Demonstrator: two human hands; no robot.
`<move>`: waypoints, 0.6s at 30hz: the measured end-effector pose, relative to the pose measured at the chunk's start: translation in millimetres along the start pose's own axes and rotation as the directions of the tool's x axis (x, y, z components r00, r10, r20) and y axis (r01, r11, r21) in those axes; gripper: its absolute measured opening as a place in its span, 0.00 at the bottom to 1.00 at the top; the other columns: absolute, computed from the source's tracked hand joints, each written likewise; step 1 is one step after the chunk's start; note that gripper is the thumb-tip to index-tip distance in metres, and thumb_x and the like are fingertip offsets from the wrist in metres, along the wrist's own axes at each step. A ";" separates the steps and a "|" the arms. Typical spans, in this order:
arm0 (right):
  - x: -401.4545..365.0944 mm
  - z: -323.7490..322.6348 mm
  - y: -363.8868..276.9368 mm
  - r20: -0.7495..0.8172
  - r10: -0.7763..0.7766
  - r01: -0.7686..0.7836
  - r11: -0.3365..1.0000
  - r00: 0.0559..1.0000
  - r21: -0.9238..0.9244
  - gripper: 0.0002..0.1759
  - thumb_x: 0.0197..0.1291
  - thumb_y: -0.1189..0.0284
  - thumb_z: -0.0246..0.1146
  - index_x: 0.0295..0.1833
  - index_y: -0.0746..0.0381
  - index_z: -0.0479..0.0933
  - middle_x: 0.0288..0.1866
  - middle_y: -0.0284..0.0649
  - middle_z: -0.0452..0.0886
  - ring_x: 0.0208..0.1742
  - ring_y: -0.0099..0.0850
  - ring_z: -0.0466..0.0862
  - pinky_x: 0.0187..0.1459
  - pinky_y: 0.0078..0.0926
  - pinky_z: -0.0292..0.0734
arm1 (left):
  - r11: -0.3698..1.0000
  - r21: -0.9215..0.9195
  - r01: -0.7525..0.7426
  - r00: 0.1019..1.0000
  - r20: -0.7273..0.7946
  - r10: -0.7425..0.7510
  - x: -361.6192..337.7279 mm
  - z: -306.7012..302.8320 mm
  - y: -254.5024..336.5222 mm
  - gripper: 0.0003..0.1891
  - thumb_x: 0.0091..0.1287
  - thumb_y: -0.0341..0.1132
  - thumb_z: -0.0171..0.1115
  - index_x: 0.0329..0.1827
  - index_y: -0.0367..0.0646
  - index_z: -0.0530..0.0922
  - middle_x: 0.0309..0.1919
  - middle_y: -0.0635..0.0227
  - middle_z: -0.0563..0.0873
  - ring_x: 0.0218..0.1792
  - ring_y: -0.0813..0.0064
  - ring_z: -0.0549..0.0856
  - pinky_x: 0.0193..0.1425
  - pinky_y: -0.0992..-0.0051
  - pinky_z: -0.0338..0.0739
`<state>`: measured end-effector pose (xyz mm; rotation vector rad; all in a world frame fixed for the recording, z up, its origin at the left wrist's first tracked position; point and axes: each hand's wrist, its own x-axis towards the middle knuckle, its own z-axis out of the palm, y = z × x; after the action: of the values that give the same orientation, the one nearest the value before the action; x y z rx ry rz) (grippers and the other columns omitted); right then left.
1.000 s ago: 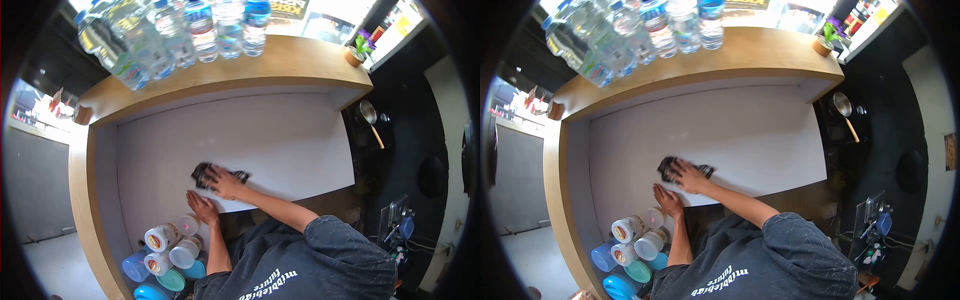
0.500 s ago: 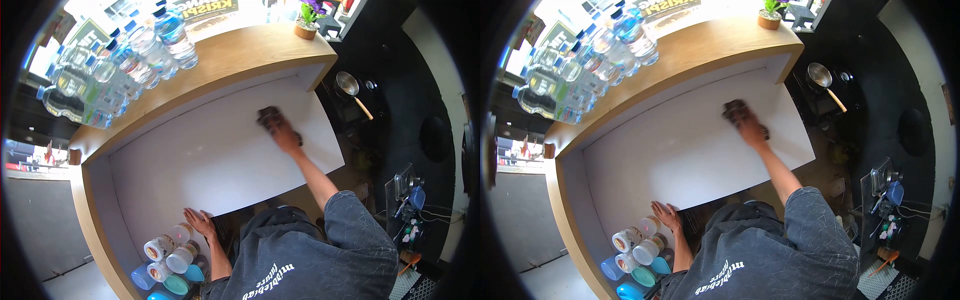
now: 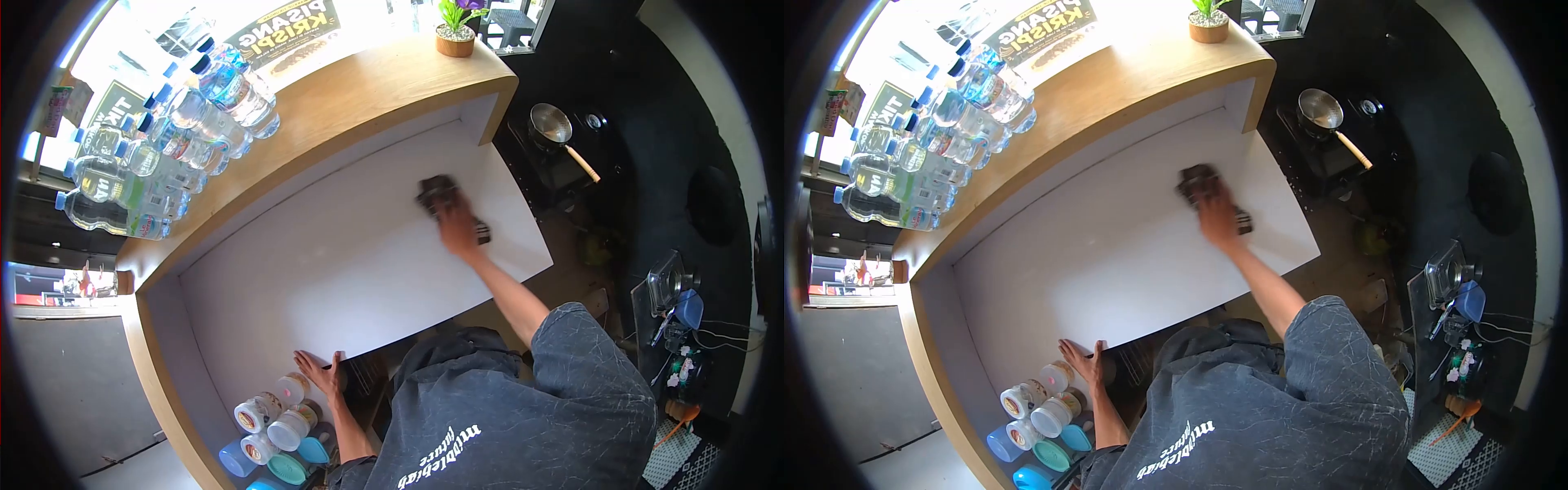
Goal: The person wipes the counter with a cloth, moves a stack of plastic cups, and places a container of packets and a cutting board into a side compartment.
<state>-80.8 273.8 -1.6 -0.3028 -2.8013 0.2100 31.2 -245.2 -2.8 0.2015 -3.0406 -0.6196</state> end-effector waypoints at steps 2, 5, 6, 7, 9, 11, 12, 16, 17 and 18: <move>-3.2 -13.5 -58.2 0.112 -0.178 0.157 0.972 0.978 0.173 0.32 0.63 0.73 0.57 0.75 0.59 0.69 0.76 0.58 0.66 0.78 0.57 0.61 0.79 0.57 0.52 | 1.000 -0.013 0.010 1.000 0.020 -0.010 1.2 1.3 -3.6 0.63 0.55 0.66 0.73 0.83 0.36 0.49 0.83 0.47 0.50 0.83 0.47 0.48 0.84 0.51 0.40; -37.5 20.4 -121.1 0.218 -0.569 0.464 0.796 0.793 0.389 0.34 0.66 0.73 0.55 0.79 0.49 0.65 0.82 0.47 0.61 0.83 0.51 0.55 0.82 0.50 0.48 | 0.998 -0.033 0.049 0.998 0.031 -0.048 1.7 0.7 -0.3 0.62 0.55 0.65 0.73 0.83 0.36 0.50 0.83 0.48 0.51 0.83 0.47 0.47 0.84 0.50 0.40; -47.9 10.7 -128.8 0.266 -0.661 0.534 0.735 0.702 0.417 0.36 0.66 0.72 0.55 0.80 0.46 0.62 0.84 0.44 0.57 0.85 0.48 0.51 0.83 0.49 0.46 | 0.996 -0.042 0.077 0.997 0.006 -0.076 0.9 2.6 1.6 0.60 0.56 0.65 0.72 0.83 0.36 0.52 0.83 0.48 0.51 0.83 0.47 0.47 0.84 0.50 0.40; -58.6 1.5 -136.5 0.308 -0.740 0.590 0.666 0.597 0.457 0.38 0.66 0.71 0.56 0.82 0.43 0.58 0.86 0.42 0.53 0.86 0.46 0.47 0.83 0.47 0.44 | 0.993 -0.053 0.102 0.995 -0.017 -0.103 -0.4 7.4 4.2 0.58 0.58 0.64 0.71 0.82 0.36 0.54 0.82 0.48 0.52 0.83 0.48 0.48 0.84 0.49 0.40; -60.5 -11.4 -131.3 0.332 -0.784 0.590 0.616 0.525 0.522 0.40 0.65 0.70 0.57 0.82 0.41 0.57 0.86 0.40 0.51 0.87 0.45 0.46 0.84 0.47 0.43 | 0.984 -0.088 0.156 0.984 -0.069 -0.162 -5.1 15.9 11.4 0.53 0.62 0.63 0.68 0.81 0.36 0.57 0.82 0.48 0.54 0.83 0.48 0.49 0.84 0.49 0.41; -55.8 -16.8 -104.6 0.364 -0.771 0.518 0.626 0.523 0.583 0.41 0.65 0.69 0.58 0.83 0.41 0.56 0.86 0.39 0.51 0.87 0.44 0.45 0.84 0.47 0.42 | 0.965 -0.139 0.220 0.964 -0.120 -0.237 -17.0 26.6 22.2 0.48 0.66 0.61 0.66 0.80 0.36 0.61 0.81 0.48 0.57 0.82 0.48 0.51 0.83 0.48 0.41; -55.0 -11.9 -86.2 0.301 -0.740 0.533 0.652 0.602 0.539 0.43 0.61 0.69 0.61 0.82 0.42 0.57 0.86 0.40 0.52 0.86 0.45 0.48 0.83 0.48 0.45 | 0.962 -0.152 0.225 0.959 -0.140 -0.247 -22.7 30.6 28.0 0.47 0.67 0.62 0.65 0.79 0.36 0.62 0.81 0.48 0.58 0.82 0.47 0.52 0.83 0.47 0.42; -34.9 -28.0 13.9 0.166 -0.520 0.425 0.812 0.838 0.401 0.45 0.52 0.67 0.69 0.79 0.44 0.63 0.79 0.45 0.64 0.81 0.51 0.59 0.79 0.52 0.56 | 0.954 -0.151 0.260 0.944 -0.166 -0.284 -42.2 27.7 42.2 0.43 0.69 0.60 0.64 0.78 0.39 0.66 0.80 0.50 0.60 0.81 0.47 0.55 0.82 0.43 0.42; -28.1 -35.1 38.9 0.172 -0.450 0.384 0.868 0.876 0.314 0.44 0.52 0.67 0.69 0.77 0.46 0.65 0.78 0.46 0.65 0.80 0.52 0.59 0.79 0.51 0.57 | 0.953 -0.140 0.267 0.944 -0.162 -0.288 -43.9 24.9 45.6 0.41 0.70 0.59 0.63 0.78 0.40 0.66 0.80 0.51 0.61 0.81 0.47 0.55 0.82 0.42 0.41; -20.3 -35.8 63.5 0.187 -0.339 0.284 0.921 0.922 0.265 0.42 0.53 0.67 0.69 0.76 0.47 0.66 0.78 0.46 0.65 0.80 0.52 0.59 0.78 0.50 0.59 | 0.950 -0.133 0.284 0.942 -0.148 -0.302 -43.1 22.1 47.8 0.41 0.69 0.59 0.64 0.78 0.40 0.67 0.80 0.52 0.61 0.81 0.48 0.55 0.81 0.40 0.40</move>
<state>-38.7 334.4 14.8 0.2433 -2.9570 0.5229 66.9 -187.3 -4.7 0.6762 -2.8263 -0.7413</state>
